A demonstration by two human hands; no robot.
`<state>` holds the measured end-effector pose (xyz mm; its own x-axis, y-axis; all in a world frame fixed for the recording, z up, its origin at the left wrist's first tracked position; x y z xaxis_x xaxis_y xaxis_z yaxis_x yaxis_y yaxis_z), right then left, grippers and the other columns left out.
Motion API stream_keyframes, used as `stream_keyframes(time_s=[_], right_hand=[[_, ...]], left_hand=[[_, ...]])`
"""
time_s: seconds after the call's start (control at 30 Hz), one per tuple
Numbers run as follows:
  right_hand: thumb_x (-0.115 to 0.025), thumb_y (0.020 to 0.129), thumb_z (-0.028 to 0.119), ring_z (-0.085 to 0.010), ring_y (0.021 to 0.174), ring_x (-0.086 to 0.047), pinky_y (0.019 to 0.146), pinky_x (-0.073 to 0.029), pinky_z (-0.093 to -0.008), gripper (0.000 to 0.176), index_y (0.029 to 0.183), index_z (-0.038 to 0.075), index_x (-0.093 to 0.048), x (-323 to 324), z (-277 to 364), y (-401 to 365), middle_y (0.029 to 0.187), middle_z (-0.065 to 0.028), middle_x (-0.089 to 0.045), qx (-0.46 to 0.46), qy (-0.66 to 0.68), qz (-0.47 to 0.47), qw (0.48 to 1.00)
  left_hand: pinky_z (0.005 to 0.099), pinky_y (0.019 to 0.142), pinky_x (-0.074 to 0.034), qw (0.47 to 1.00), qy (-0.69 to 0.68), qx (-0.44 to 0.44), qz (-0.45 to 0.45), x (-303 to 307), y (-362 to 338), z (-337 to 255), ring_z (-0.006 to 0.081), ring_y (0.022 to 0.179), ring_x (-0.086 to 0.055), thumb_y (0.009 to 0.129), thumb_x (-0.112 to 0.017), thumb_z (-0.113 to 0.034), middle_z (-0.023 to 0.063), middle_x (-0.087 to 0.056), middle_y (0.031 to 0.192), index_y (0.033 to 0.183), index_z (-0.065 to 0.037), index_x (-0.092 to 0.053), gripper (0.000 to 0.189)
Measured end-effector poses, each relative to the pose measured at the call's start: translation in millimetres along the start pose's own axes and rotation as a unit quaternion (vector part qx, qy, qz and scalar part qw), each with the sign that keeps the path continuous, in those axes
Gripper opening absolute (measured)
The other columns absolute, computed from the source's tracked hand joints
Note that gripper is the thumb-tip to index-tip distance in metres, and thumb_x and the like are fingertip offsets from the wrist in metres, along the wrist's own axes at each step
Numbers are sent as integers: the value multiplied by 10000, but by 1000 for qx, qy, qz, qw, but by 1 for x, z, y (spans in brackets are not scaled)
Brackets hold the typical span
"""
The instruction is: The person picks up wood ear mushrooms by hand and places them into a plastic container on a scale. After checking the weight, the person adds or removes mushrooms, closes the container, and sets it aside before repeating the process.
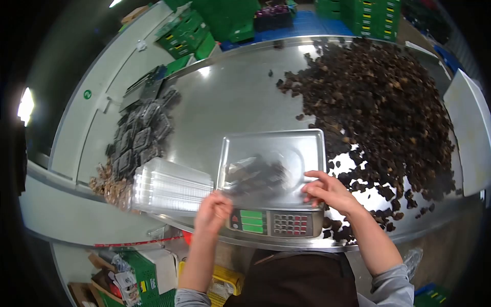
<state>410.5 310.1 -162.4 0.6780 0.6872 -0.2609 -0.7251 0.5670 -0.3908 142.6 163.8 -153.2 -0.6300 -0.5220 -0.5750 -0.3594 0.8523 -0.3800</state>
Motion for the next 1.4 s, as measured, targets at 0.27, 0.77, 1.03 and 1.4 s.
stream_keyframes(time_s=[0.27,0.77,1.03,1.4], right_hand=[[-599,963,147,-103,771,-646,664,-534,-233,288,1184,-38,-581,9,-29,-9,964,-97,-687,-11,10,-24,1000],[-633,948,241,-97,760,-620,664,-515,-240,318,1187,31,-619,7,-65,-34,956,-55,-691,1,20,-21,1000],[-626,956,256,-102,836,-634,728,-530,-249,293,1161,47,-642,34,-65,-50,977,-72,-693,1,12,-31,999],[-712,758,391,-376,1365,-316,1051,-305,-555,571,1268,169,-582,268,4,-42,1397,-167,-441,98,-581,-424,688]], left_hand=[[461,1036,-465,912,64,-354,-198,49,-18,-286,317,1312,-459,986,-552,-337,270,-430,1395,1378,98,-333,625],[241,567,-240,769,590,-137,-204,168,-37,-247,55,611,-365,917,-649,-246,-58,-471,606,696,-37,-617,306],[276,702,-469,743,470,-257,-401,255,-61,-294,156,786,-623,980,-580,-380,64,-682,878,1019,18,-673,410],[385,862,-480,550,789,-262,79,-96,-3,30,347,921,-600,861,-616,-13,184,-622,1016,1080,35,-599,225]])
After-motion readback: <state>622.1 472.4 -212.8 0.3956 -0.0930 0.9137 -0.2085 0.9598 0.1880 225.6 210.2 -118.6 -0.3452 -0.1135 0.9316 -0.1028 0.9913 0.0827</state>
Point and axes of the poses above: each hand's wrist, its own y-axis towards the middle knuckle, its own x-axis out of the back of the hand, z = x × y, the point moved 10 cm from there along y, towards the middle knuckle
